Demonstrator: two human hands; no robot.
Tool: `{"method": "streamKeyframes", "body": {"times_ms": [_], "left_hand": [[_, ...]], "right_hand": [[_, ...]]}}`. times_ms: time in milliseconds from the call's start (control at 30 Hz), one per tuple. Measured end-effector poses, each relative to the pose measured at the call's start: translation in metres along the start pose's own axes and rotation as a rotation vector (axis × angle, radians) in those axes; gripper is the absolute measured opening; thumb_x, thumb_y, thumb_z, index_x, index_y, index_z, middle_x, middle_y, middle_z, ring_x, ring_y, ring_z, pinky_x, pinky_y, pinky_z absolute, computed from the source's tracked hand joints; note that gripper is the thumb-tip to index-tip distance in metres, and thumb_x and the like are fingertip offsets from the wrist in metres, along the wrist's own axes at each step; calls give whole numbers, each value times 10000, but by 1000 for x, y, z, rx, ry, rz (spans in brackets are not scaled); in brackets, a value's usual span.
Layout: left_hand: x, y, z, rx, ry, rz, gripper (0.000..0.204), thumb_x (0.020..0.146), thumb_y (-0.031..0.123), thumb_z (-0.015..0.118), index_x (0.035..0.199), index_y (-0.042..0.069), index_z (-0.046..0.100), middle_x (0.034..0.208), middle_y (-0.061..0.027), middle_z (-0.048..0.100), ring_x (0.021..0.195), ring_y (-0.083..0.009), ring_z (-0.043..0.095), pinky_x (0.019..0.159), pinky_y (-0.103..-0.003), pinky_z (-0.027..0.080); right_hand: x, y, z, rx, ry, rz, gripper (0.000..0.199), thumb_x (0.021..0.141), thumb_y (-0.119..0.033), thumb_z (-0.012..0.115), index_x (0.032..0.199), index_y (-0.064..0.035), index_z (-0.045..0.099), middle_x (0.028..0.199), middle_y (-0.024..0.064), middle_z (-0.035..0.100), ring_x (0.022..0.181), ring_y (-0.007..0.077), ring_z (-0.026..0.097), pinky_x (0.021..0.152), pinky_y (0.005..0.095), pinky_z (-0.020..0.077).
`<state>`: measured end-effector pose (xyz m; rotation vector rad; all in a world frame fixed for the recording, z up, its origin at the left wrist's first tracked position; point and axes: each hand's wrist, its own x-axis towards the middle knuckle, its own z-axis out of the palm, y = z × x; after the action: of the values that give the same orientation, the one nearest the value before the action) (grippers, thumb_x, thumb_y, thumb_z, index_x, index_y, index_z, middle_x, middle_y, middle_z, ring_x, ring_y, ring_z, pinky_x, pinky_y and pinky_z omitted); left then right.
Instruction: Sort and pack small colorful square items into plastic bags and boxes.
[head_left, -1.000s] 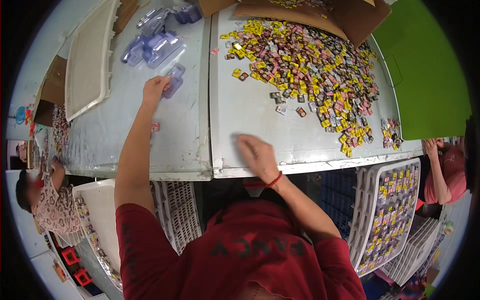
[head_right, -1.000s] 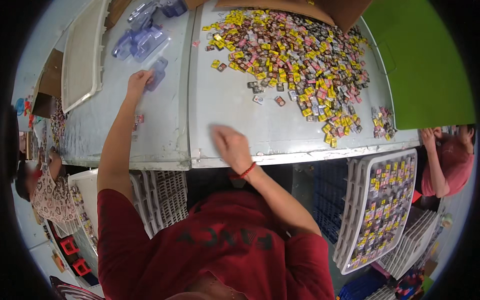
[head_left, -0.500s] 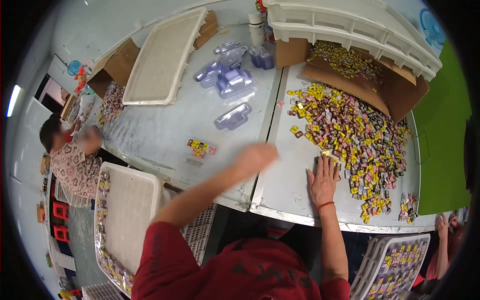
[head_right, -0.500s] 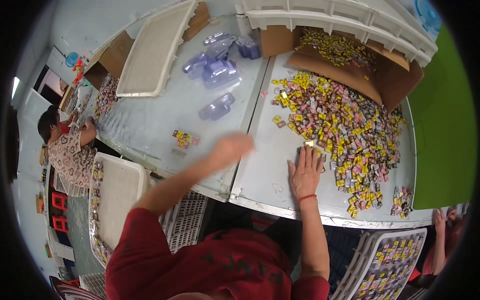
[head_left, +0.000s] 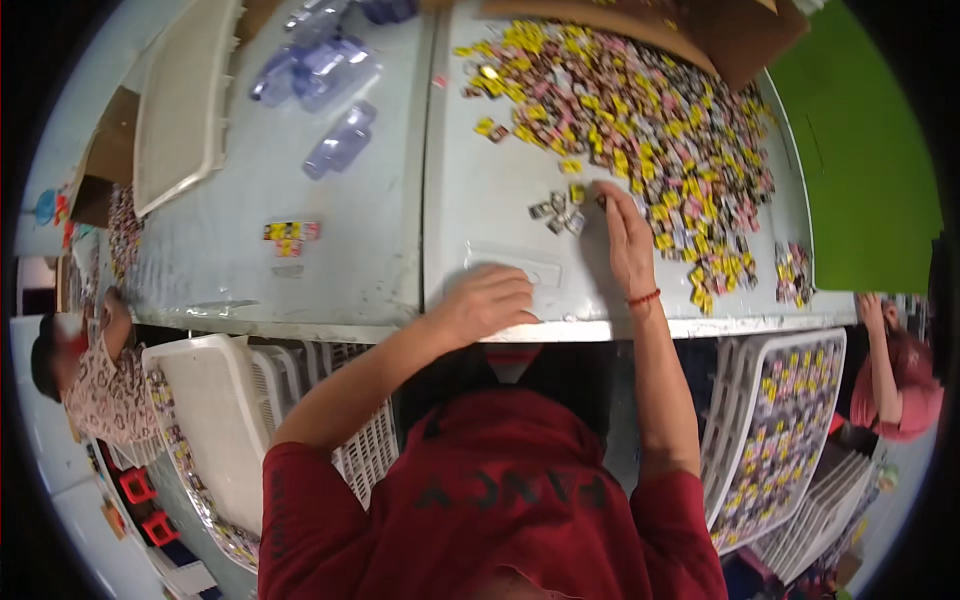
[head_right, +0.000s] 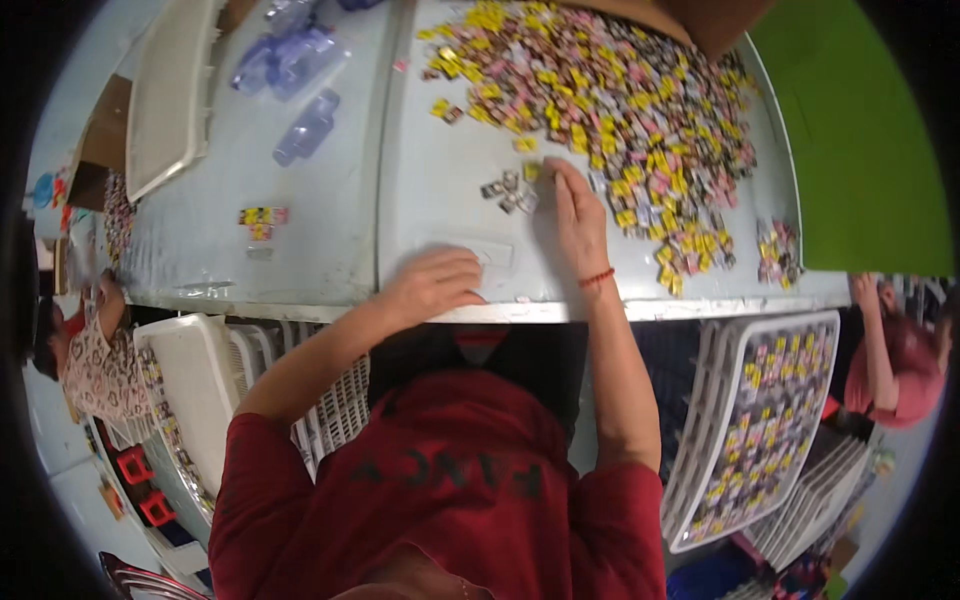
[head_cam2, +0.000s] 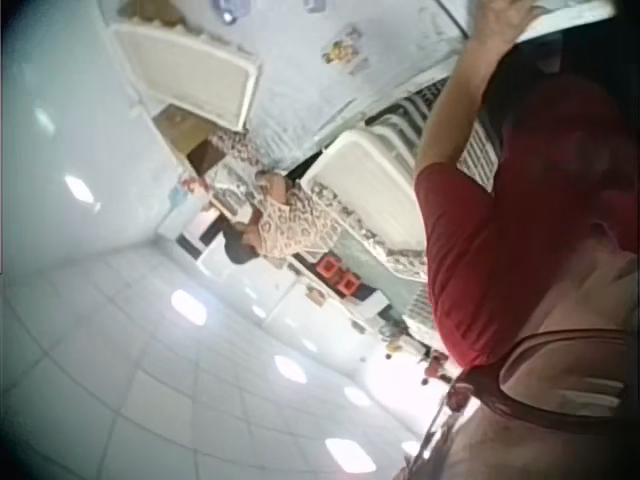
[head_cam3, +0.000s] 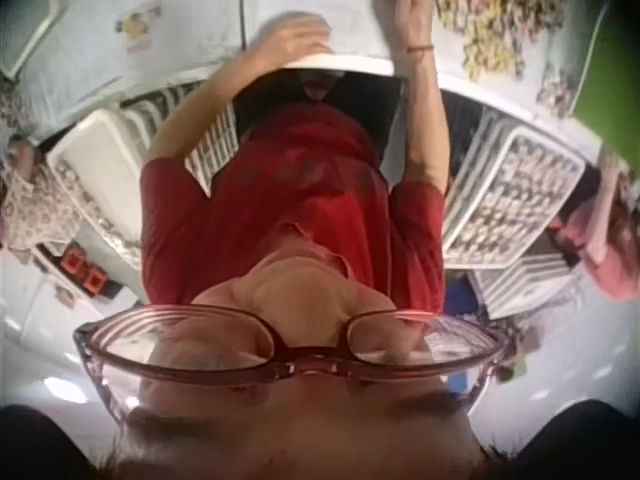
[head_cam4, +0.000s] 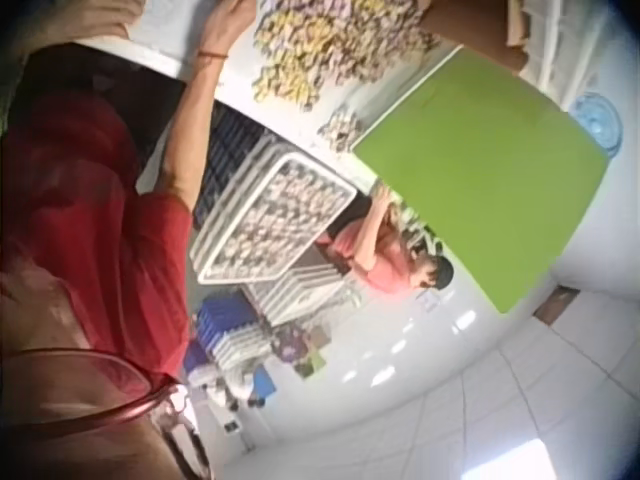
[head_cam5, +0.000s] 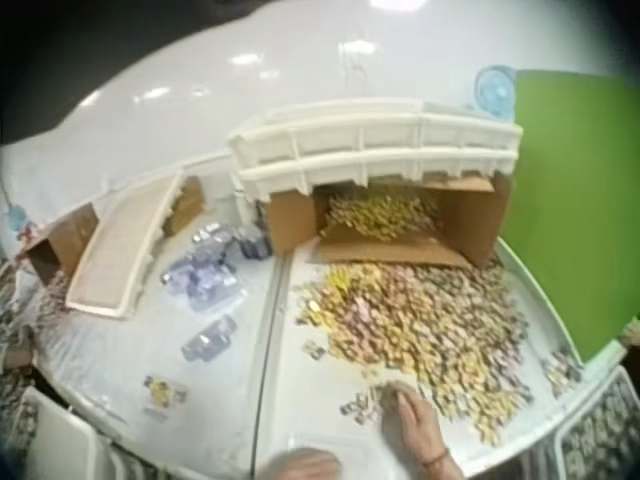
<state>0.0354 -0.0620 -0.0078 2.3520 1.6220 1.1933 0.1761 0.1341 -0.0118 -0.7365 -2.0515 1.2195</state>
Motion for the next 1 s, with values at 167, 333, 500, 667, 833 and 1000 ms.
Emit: {"method": "streamKeyframes", "body": {"times_ms": [167,333,500,667,833,1000], "left_hand": [[11,-15,-16,155,108,-8,169,730,118,727,838,24,637,870,-73,637,909,-243,615,791,-357,497],[44,-44,-14,107,96,-346,213,746,61,697,940,21,621,979,-96,630,924,-291,590,820,-360,483],[66,-63,2,-2,-186,-407,290,792,121,669,1068,52,613,1116,-91,603,1058,-292,536,915,-380,434],[63,-61,9,-23,-173,-391,287,791,138,672,1059,51,617,999,-93,602,948,-299,566,826,-380,462],[67,-53,3,-5,-222,-499,321,772,150,698,1065,45,615,884,-96,588,819,-287,591,719,-375,473],[74,-60,-2,-144,-314,-537,379,725,148,740,1073,42,631,781,-108,611,696,-290,595,639,-372,471]], "right_hand": [[-16,5,-23,-41,193,93,220,956,-92,513,1143,-25,609,1084,64,646,874,124,584,755,227,456],[-32,-10,-15,-505,108,-297,211,763,-45,698,968,-55,646,962,93,635,882,289,567,816,363,424],[-30,-17,7,-553,36,-206,290,742,-95,722,1016,-53,636,1020,91,635,963,292,552,830,392,412],[-27,-12,14,-590,89,-237,279,749,-85,708,1017,-63,634,1053,74,636,969,285,558,856,389,408],[-30,-9,7,-575,64,-267,263,754,-85,705,1006,-72,631,1064,52,643,982,271,563,871,382,404],[-38,-12,4,-551,63,-241,272,727,-106,735,976,-80,631,1022,52,646,960,269,567,865,381,403]]}}
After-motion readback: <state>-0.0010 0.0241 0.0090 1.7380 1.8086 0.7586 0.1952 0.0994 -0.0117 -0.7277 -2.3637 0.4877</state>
